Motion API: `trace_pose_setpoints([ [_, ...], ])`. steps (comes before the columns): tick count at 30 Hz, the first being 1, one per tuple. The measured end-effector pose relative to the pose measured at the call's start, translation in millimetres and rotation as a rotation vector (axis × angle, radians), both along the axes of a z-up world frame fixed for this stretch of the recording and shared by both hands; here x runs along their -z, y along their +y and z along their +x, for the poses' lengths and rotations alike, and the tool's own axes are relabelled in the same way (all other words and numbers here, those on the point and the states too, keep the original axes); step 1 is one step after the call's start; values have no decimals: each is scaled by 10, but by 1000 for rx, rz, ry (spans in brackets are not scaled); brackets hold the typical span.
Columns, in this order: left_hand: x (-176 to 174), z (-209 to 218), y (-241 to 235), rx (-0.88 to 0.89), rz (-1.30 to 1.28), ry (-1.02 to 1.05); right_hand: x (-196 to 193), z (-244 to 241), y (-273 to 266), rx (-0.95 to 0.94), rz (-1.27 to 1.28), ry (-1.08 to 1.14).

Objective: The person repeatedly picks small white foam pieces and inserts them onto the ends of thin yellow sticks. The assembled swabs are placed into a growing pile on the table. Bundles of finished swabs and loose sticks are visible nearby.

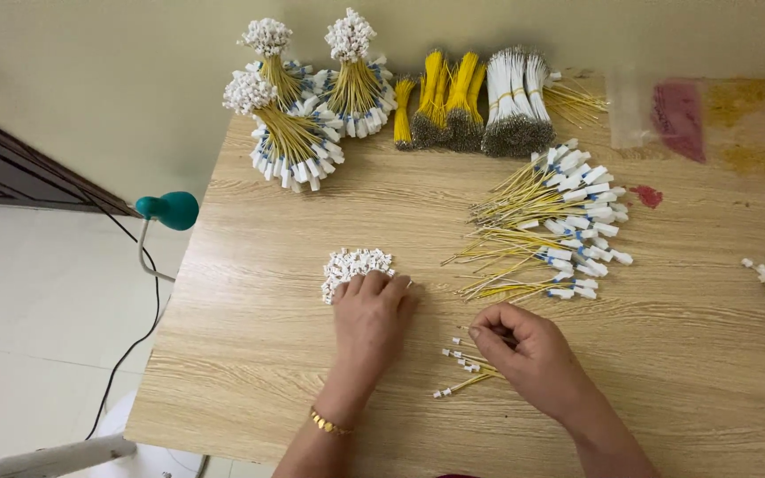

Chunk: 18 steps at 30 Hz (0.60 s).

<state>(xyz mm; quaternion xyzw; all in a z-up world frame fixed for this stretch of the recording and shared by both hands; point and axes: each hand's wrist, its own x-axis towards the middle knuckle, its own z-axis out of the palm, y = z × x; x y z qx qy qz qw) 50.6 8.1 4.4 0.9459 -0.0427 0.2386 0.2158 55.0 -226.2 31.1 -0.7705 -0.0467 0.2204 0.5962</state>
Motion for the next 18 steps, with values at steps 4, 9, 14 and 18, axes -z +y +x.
trace_pose_setpoints([
  [4,36,137,-73,-28,112,-7,54,23,-37,13,33,-22],
  [9,36,128,-133,-12,86,-27,16,48,-104,56,29,57],
  [14,-172,-61,-268,74,-600,411,-52,49,-92,58,86,62],
  [18,49,-165,-344,188,-1464,624,-99,45,-74,48,-23,29],
])
